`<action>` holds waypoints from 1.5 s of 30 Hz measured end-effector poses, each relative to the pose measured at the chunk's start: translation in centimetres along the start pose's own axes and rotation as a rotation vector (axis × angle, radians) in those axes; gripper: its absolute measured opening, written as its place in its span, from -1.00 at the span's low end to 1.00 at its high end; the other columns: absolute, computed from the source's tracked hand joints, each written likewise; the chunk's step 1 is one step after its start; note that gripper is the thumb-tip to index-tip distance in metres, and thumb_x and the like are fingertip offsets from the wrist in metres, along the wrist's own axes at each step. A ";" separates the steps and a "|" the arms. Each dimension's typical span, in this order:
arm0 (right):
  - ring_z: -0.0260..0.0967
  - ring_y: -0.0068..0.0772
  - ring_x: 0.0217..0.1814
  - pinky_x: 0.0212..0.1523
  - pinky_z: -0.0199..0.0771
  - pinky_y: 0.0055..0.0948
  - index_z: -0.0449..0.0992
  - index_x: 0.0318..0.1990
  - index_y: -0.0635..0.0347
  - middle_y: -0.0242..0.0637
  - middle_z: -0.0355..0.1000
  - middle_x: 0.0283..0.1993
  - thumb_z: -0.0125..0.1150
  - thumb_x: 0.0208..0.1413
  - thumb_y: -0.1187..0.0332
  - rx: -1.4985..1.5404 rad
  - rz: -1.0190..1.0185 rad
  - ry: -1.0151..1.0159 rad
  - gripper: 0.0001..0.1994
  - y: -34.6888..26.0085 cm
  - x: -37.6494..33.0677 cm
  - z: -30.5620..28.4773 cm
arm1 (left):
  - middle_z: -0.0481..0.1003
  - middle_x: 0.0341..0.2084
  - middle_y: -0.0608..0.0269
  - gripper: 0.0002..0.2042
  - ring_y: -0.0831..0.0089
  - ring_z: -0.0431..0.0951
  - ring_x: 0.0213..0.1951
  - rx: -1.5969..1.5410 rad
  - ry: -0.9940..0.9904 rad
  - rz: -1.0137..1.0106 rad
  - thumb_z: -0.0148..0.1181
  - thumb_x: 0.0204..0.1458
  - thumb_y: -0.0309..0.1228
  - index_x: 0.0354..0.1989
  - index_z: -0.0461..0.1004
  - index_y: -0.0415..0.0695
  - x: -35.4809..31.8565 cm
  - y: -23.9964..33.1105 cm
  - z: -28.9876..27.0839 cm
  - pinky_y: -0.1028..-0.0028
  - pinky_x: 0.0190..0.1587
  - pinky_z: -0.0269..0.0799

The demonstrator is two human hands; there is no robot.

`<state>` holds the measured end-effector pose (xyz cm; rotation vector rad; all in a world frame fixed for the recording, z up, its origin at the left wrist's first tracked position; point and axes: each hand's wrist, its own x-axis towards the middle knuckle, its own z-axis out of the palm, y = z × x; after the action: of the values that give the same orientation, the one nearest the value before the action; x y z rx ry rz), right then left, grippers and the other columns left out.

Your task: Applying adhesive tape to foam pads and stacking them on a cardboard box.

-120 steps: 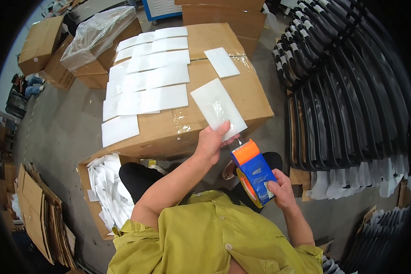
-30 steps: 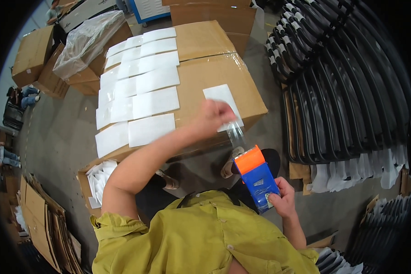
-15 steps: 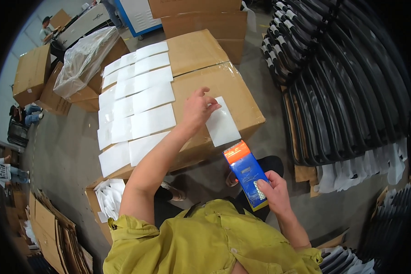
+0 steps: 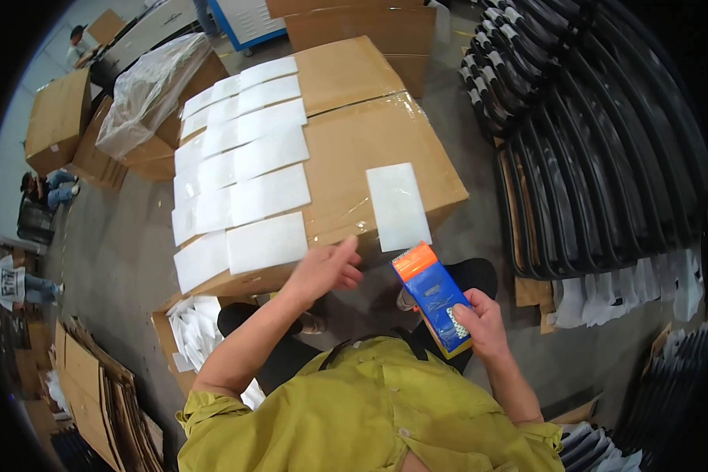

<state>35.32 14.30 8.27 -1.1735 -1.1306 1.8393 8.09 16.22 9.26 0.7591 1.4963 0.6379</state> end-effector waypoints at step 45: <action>0.16 -0.70 -0.49 -0.46 0.19 -0.64 0.40 -0.41 0.21 -0.52 0.29 -0.50 -0.01 0.05 0.21 -0.041 0.317 0.182 -0.77 1.8 2.0 -4.2 | 0.30 -0.19 -0.08 -0.63 0.12 0.26 -0.10 1.605 1.297 0.828 -0.13 -0.02 -0.29 0.00 0.20 -0.06 24.4 18.2 -18.4 0.26 0.01 0.08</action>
<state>38.29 16.62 5.04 -1.5832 -0.9238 1.8973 -8.76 47.51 9.30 2.6149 2.8750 0.3460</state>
